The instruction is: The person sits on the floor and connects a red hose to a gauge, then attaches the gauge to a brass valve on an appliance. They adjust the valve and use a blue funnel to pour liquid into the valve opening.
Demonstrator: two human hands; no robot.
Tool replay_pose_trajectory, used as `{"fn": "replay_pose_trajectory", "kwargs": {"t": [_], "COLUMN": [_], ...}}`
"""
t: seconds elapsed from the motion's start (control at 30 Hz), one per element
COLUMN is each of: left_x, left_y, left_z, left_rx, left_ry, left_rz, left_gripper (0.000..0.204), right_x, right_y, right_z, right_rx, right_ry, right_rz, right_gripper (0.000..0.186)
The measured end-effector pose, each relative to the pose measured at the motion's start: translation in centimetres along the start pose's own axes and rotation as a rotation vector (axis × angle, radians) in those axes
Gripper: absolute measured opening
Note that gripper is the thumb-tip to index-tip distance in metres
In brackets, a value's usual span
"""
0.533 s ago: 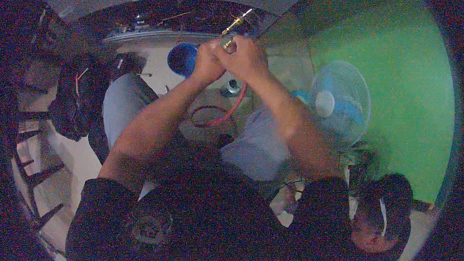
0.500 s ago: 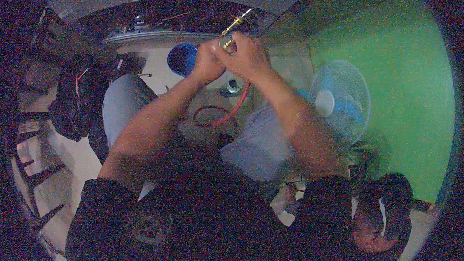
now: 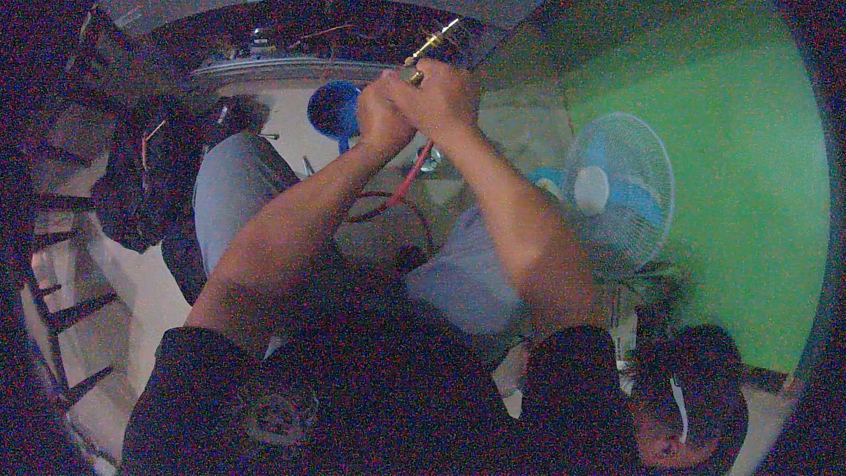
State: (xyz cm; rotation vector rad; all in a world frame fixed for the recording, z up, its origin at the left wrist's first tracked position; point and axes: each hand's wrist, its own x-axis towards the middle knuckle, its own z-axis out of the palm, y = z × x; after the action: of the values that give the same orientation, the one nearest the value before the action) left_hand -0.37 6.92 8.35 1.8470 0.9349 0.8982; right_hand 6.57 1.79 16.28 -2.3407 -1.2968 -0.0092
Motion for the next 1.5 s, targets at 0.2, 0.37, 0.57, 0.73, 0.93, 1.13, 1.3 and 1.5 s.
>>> {"fn": "replay_pose_trajectory", "kwargs": {"t": [0.2,0.37,0.57,0.73,0.93,1.13,1.3,1.5], "left_x": [-0.3,-0.2,0.4,1.0,-0.6,-1.2,-0.1,-1.0], "left_y": [0.1,-0.5,-1.5,-2.2,-1.3,1.0,1.7,0.7], "left_z": [-0.2,-0.3,-0.7,-0.1,0.2,-0.4,-1.7,-4.2], "left_rx": [0.063,-0.173,-0.308,-0.283,-0.166,-0.066,-0.225,-0.366], "left_ry": [-0.074,-0.015,-0.348,-0.386,-0.121,-0.051,-0.318,-0.340], "left_rz": [-0.015,0.107,0.232,0.267,0.026,0.001,0.072,-0.002], "left_gripper": [0.025,0.022,0.018,0.016,0.015,0.023,0.022,0.025], "right_x": [-0.3,-0.9,-0.4,0.8,-0.2,-0.4,-0.3,-2.6], "right_y": [0.3,2.7,3.8,3.3,2.0,3.0,6.9,7.2], "right_z": [0.1,-0.4,-1.2,-1.4,-0.1,-0.3,-2.0,-1.2], "right_rx": [-0.054,0.313,0.184,0.078,0.001,-0.013,1.040,1.719], "right_ry": [-0.004,-0.169,-0.165,-0.177,-0.058,-0.040,-0.371,-0.553], "right_rz": [0.019,0.036,-0.259,-0.326,-0.227,-0.186,0.277,0.544], "right_gripper": [0.056,0.048,0.046,0.050,0.050,0.039,0.021,0.033]}}
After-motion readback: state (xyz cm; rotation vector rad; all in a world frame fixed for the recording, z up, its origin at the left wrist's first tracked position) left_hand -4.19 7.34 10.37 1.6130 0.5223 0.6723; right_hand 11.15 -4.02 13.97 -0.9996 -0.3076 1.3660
